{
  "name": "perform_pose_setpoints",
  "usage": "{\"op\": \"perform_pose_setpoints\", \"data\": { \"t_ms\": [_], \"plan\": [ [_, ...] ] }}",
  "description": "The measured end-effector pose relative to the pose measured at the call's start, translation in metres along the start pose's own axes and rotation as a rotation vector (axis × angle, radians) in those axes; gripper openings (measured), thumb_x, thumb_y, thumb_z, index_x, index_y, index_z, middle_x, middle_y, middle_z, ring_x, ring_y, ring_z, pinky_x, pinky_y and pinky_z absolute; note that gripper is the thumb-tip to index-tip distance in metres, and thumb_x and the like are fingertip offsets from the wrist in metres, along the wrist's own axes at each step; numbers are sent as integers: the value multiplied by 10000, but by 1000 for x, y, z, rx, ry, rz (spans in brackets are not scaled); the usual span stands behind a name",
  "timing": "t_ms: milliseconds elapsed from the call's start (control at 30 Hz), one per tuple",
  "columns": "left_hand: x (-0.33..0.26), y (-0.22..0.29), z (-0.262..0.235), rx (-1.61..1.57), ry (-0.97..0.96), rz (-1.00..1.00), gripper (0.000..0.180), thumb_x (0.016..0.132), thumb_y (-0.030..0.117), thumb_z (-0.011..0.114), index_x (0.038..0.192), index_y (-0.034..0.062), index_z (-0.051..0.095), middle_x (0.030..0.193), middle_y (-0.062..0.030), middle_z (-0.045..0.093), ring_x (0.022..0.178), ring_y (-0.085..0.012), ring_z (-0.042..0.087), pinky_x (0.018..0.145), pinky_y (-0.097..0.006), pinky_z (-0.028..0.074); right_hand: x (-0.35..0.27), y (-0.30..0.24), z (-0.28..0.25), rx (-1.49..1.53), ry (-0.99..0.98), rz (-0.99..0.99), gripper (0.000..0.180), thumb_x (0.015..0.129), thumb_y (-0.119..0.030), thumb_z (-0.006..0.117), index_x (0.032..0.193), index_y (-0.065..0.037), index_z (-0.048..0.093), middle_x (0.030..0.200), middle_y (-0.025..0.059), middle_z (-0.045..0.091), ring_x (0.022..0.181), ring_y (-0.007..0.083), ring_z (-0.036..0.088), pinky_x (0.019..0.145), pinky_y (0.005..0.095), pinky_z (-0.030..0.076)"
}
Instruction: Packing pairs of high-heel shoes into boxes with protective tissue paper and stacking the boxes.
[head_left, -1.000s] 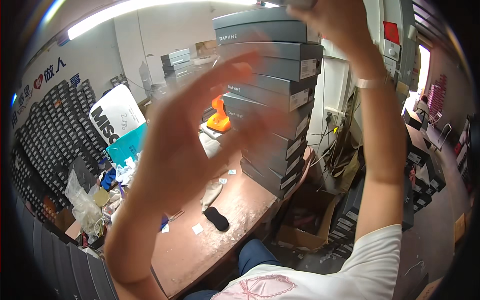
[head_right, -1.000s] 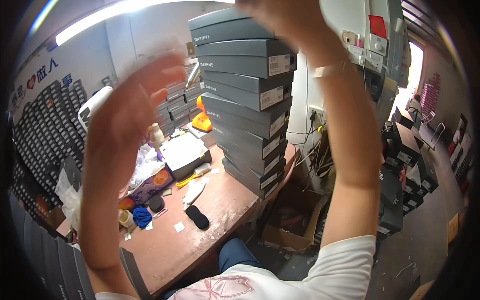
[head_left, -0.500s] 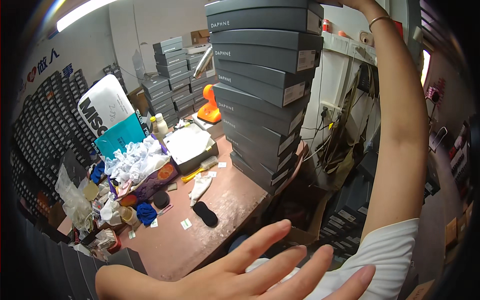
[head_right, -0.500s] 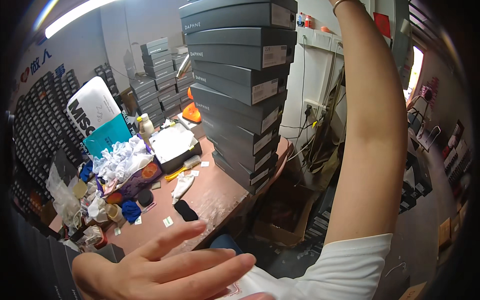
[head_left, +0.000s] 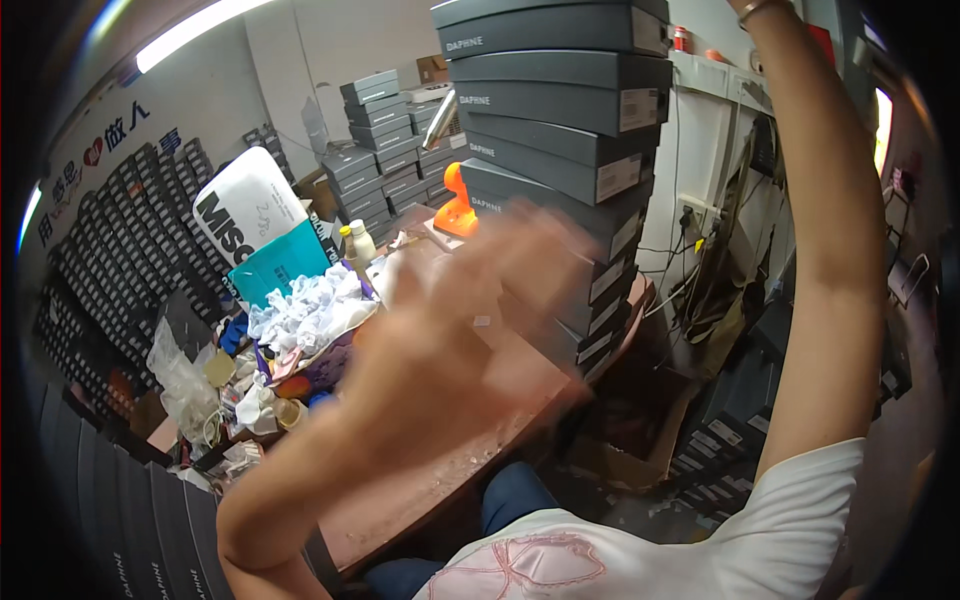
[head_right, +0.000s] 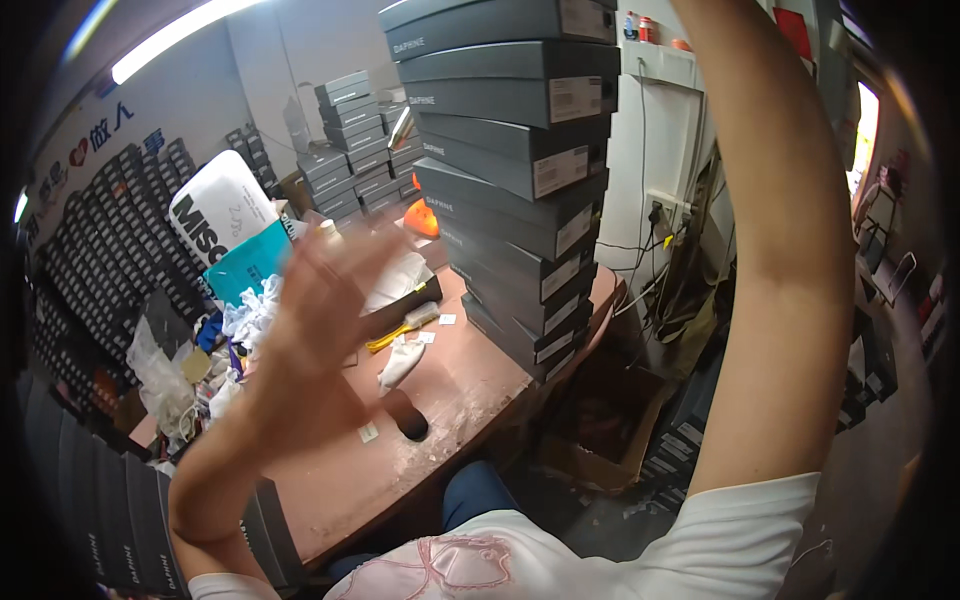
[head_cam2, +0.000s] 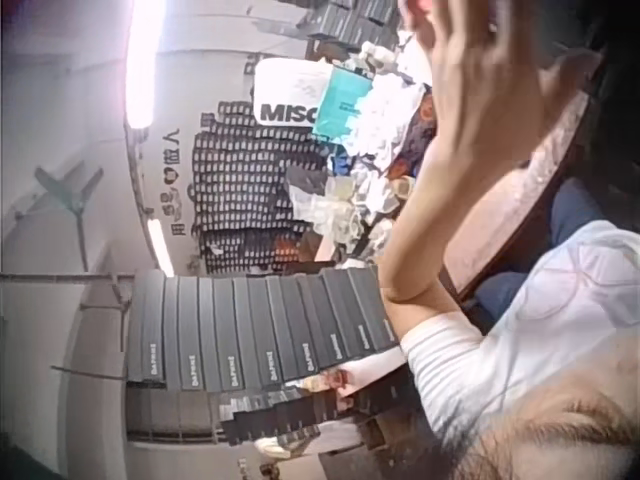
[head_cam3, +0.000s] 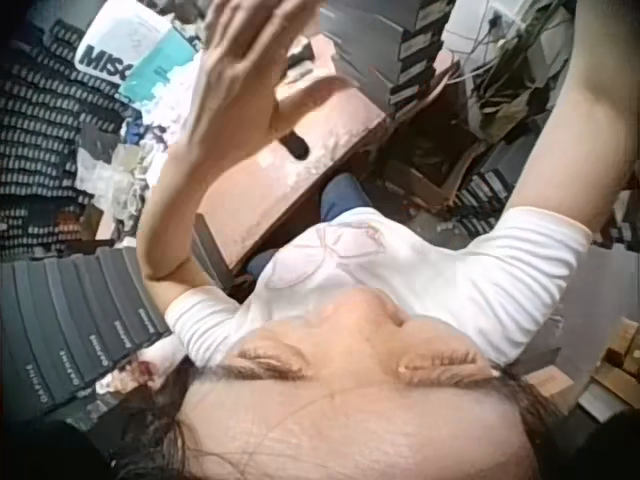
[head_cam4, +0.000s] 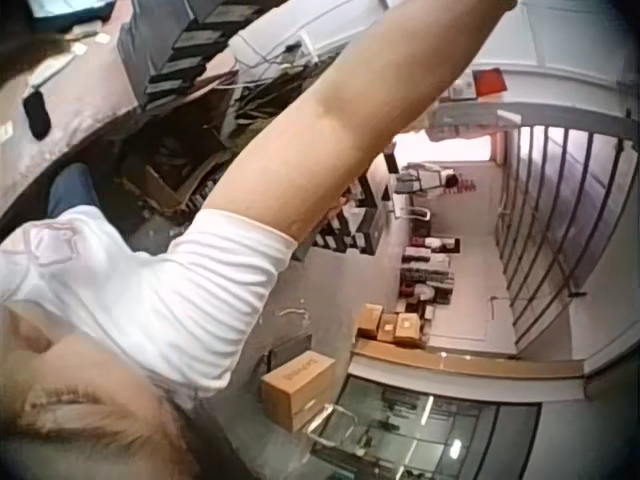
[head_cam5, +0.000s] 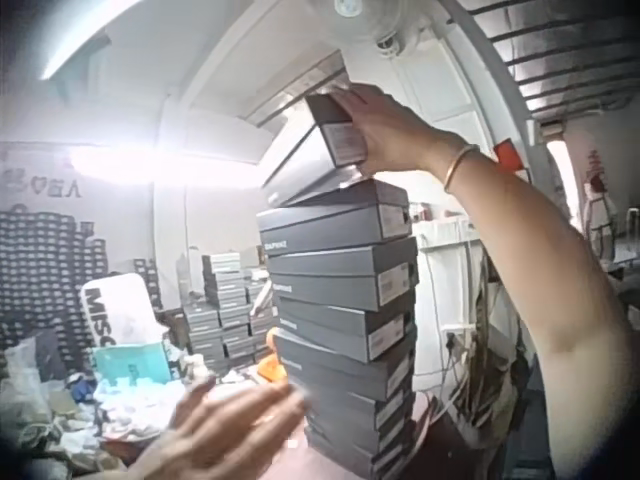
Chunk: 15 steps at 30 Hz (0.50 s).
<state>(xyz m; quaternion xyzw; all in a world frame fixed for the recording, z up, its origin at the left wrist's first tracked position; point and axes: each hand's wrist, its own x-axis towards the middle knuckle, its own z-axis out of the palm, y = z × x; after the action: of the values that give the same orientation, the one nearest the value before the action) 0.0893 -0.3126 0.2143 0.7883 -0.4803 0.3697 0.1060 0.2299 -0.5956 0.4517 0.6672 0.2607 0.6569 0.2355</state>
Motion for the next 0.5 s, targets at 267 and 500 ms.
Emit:
{"op": "perform_pose_setpoints", "data": {
  "t_ms": [267, 500],
  "plan": [
    [-15, -115, -38, -1557, 627, -938, 1024, 812, 758, 462, 1492, 53, 164, 1479, -266, 227, 1333, -358, 353, 1030, -606, 323, -19, -181, -37, 224, 434, -254, 701, 713, -155, 721, 1344, -174, 415, 1275, 97, 472, 1251, 297, 422, 1029, 523, 355],
    [-94, -118, 65, -2078, 723, -804, 534, 953, 494, 413, 1321, 109, 435, 1213, -73, 533, 1059, -212, 586, 879, -370, 536, -67, -255, -38, 416, 359, -462, 510, 774, -233, 666, 1234, -299, 457, 1180, -55, 521, 1227, 202, 455, 1064, 564, 320]
  ]
}}
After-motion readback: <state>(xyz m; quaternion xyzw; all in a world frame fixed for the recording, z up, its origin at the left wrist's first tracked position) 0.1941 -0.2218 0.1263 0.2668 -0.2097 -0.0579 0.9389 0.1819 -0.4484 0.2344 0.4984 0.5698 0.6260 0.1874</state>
